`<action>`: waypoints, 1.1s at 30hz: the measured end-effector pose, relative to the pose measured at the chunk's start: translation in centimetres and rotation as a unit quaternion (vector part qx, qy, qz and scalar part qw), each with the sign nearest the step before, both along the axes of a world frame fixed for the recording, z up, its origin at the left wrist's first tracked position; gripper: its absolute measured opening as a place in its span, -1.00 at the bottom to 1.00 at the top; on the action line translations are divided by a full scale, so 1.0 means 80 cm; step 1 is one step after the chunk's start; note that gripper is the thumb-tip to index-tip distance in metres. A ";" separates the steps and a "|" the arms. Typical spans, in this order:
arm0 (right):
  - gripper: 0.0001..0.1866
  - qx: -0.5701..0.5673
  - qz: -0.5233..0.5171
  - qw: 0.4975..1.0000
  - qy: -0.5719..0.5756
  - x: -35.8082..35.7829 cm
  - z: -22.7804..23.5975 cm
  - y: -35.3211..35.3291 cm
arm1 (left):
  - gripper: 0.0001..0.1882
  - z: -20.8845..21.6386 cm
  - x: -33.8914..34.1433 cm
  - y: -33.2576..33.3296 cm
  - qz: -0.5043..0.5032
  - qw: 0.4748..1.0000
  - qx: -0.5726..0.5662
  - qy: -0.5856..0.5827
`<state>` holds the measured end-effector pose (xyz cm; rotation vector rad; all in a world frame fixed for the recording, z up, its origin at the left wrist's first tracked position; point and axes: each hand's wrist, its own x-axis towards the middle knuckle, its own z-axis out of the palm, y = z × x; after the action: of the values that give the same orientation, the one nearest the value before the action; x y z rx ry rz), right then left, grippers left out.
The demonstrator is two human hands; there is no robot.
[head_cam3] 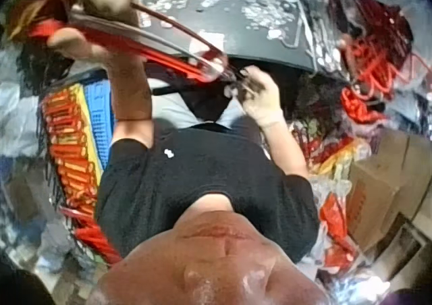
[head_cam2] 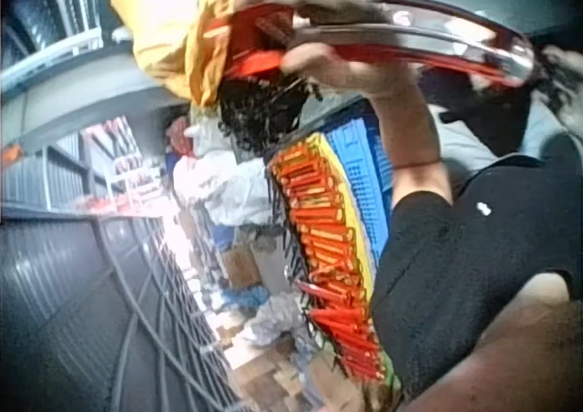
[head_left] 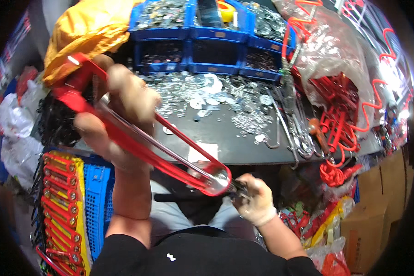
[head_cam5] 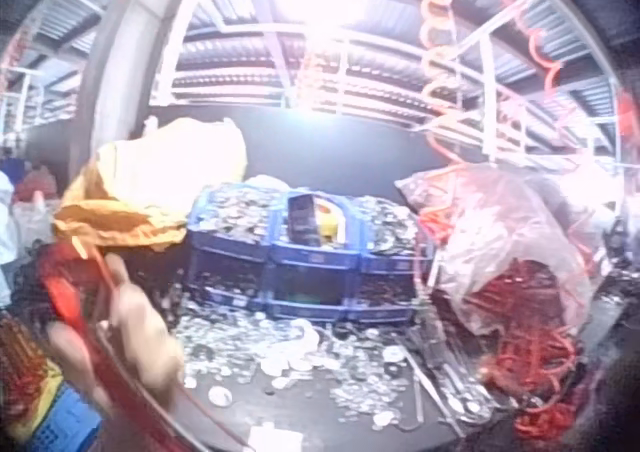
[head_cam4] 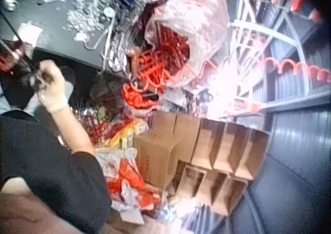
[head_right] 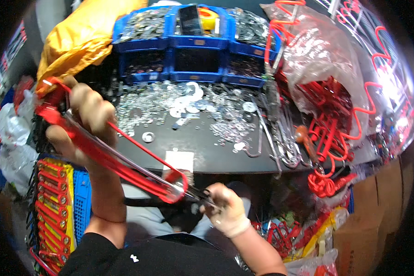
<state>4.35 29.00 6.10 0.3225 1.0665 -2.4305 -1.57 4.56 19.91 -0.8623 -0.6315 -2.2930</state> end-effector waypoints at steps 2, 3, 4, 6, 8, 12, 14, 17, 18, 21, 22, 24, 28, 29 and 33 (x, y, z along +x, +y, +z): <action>-0.54 -0.166 -0.017 0.984 0.059 -0.012 0.001 -0.027 | -0.39 -0.023 0.012 0.025 -0.217 0.971 -0.080 0.066; -0.40 -0.182 0.005 0.981 0.063 -0.009 0.011 -0.035 | -0.39 -0.022 0.019 0.030 -0.227 0.969 -0.073 0.065; -0.36 -0.181 0.000 0.979 0.091 -0.022 0.003 -0.027 | -0.39 -0.021 0.021 0.032 -0.218 0.971 -0.071 0.067; -0.32 0.095 -0.070 0.962 0.246 -0.075 0.002 -0.004 | -0.72 -0.037 0.015 0.010 -0.312 0.941 -0.128 0.030; -0.23 0.611 -0.259 0.627 0.409 -0.192 -0.002 0.080 | -0.76 -0.059 0.077 0.016 -0.298 0.881 -0.233 -0.283; -0.01 0.746 -0.150 0.602 0.242 -0.331 0.002 0.186 | -0.43 -0.103 0.041 0.070 -0.106 0.701 -0.660 -0.247; -0.14 0.524 -0.124 0.780 0.320 -0.350 -0.001 0.181 | -0.45 -0.124 0.039 0.079 -0.086 0.719 -0.636 -0.267; -0.44 0.460 -0.151 0.800 0.355 -0.323 0.025 0.120 | -0.51 -0.135 0.033 0.077 0.004 0.740 -0.611 -0.280; -0.56 0.382 -0.169 0.825 0.381 -0.304 0.025 0.099 | -0.47 -0.135 0.033 0.071 -0.011 0.729 -0.623 -0.284; -0.35 0.133 -0.216 0.902 0.349 -0.229 0.024 0.014 | -0.44 -0.140 0.033 0.070 -0.023 0.726 -0.625 -0.286; -0.39 0.085 -0.207 0.924 0.310 -0.228 0.014 0.003 | -0.43 -0.140 0.030 0.069 -0.001 0.722 -0.642 -0.257; -0.47 0.090 -0.241 0.916 0.309 -0.232 -0.015 -0.015 | -0.42 -0.140 0.027 0.071 0.012 0.728 -0.648 -0.222; -0.61 0.143 -0.251 0.887 0.361 -0.229 -0.024 -0.024 | -0.41 -0.137 0.024 0.069 -0.028 0.740 -0.628 -0.239; -0.61 0.162 -0.235 0.879 0.381 -0.228 -0.020 -0.027 | -0.41 -0.138 0.023 0.071 -0.029 0.740 -0.628 -0.239; -0.63 0.156 -0.173 0.922 0.310 -0.189 0.054 -0.039 | -0.42 -0.148 0.026 0.069 -0.014 0.748 -0.614 -0.251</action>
<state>-10.73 25.90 10.42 -0.2079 1.8101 -2.7485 0.48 10.08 8.07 -0.6937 -2.5242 -1.8989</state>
